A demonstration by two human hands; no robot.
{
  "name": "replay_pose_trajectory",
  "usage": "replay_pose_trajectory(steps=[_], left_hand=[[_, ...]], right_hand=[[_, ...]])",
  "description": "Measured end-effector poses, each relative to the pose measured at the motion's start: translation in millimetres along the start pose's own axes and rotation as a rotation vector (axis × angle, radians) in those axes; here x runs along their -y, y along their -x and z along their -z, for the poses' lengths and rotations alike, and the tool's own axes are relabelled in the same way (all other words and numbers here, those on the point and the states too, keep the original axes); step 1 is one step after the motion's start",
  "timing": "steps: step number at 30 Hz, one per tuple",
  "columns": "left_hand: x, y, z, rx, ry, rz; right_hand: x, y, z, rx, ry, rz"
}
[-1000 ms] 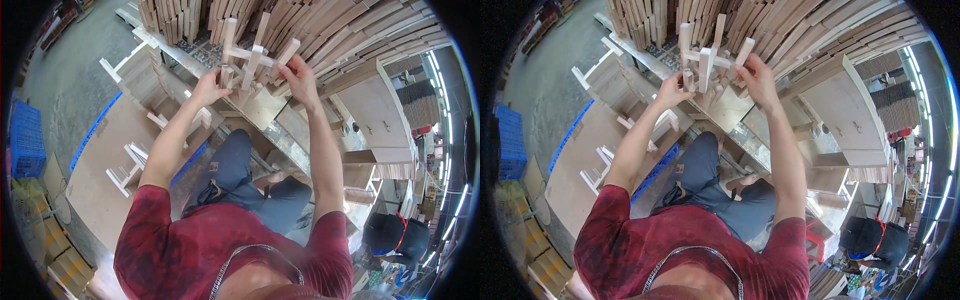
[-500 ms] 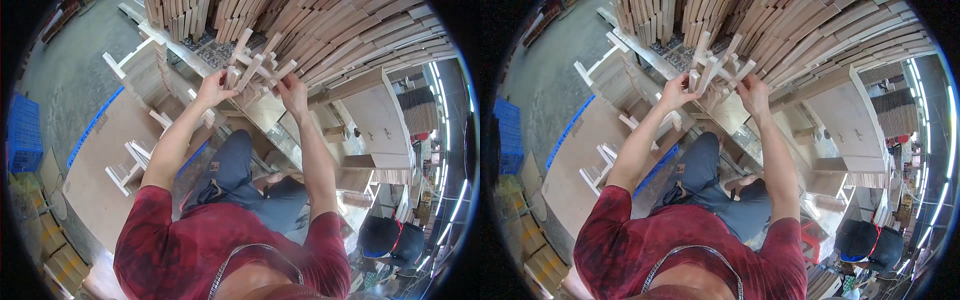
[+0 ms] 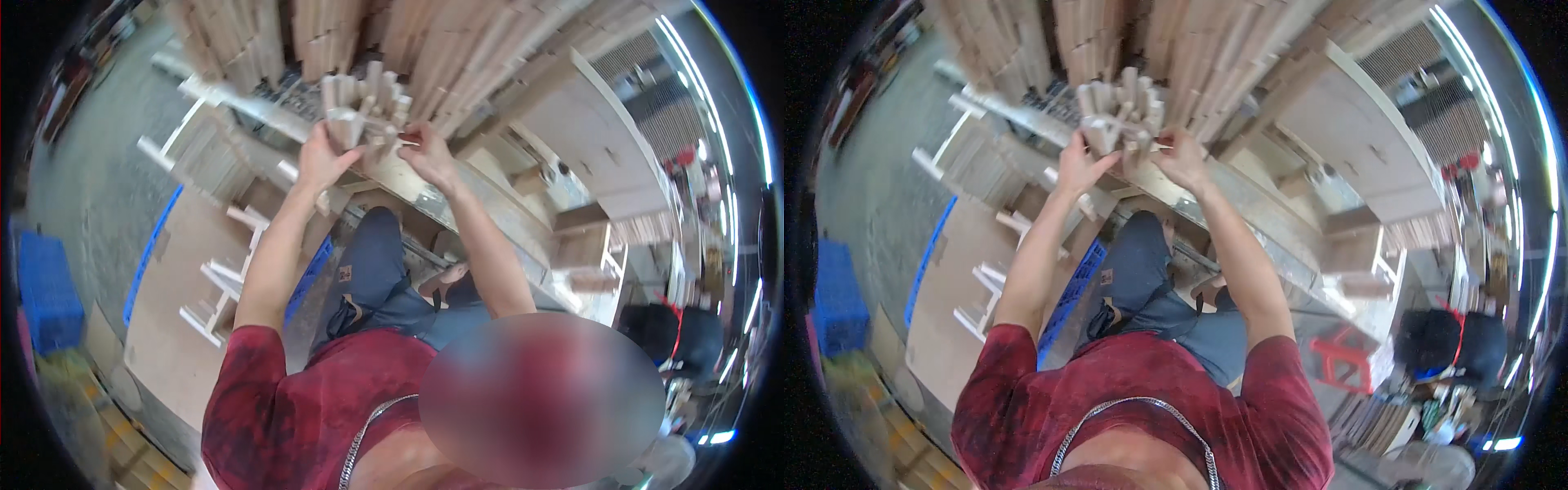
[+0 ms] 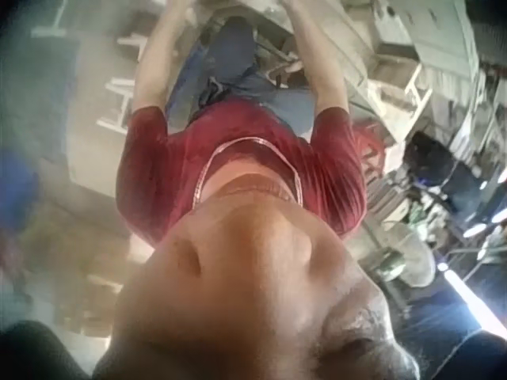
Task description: The recorder assembles small wooden slats into cross-shaped components and stacks them on a workbench.
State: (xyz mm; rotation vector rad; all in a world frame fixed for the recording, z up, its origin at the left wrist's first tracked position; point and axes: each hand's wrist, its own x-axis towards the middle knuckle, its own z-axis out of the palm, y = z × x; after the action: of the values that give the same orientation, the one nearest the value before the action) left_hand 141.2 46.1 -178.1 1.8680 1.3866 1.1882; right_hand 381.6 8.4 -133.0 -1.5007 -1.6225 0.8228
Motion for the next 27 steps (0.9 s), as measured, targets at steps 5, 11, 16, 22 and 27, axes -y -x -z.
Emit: replay_pose_trajectory(steps=[5,11,16,22,27], left_hand=[[30.1,9.3,-1.7,-0.017,0.043,0.030],[7.4,18.8,-16.2,-0.168,0.013,-0.028],[-1.2,13.0,-36.8,-0.161,0.137,0.082],[35.7,27.5,-13.8,-0.113,0.072,0.071],[63.9,93.8,81.9,-0.192,-0.052,0.267]], right_hand=[[23.1,87.0,18.7,-0.036,0.251,0.078],[-0.6,249.7,188.6,-0.476,0.652,-0.029],[-31.4,336.7,364.8,-0.587,1.236,-0.493],[-82.2,343.0,404.4,-0.409,1.207,-0.461],[-73.5,323.6,401.1,-0.278,1.188,-0.572]])
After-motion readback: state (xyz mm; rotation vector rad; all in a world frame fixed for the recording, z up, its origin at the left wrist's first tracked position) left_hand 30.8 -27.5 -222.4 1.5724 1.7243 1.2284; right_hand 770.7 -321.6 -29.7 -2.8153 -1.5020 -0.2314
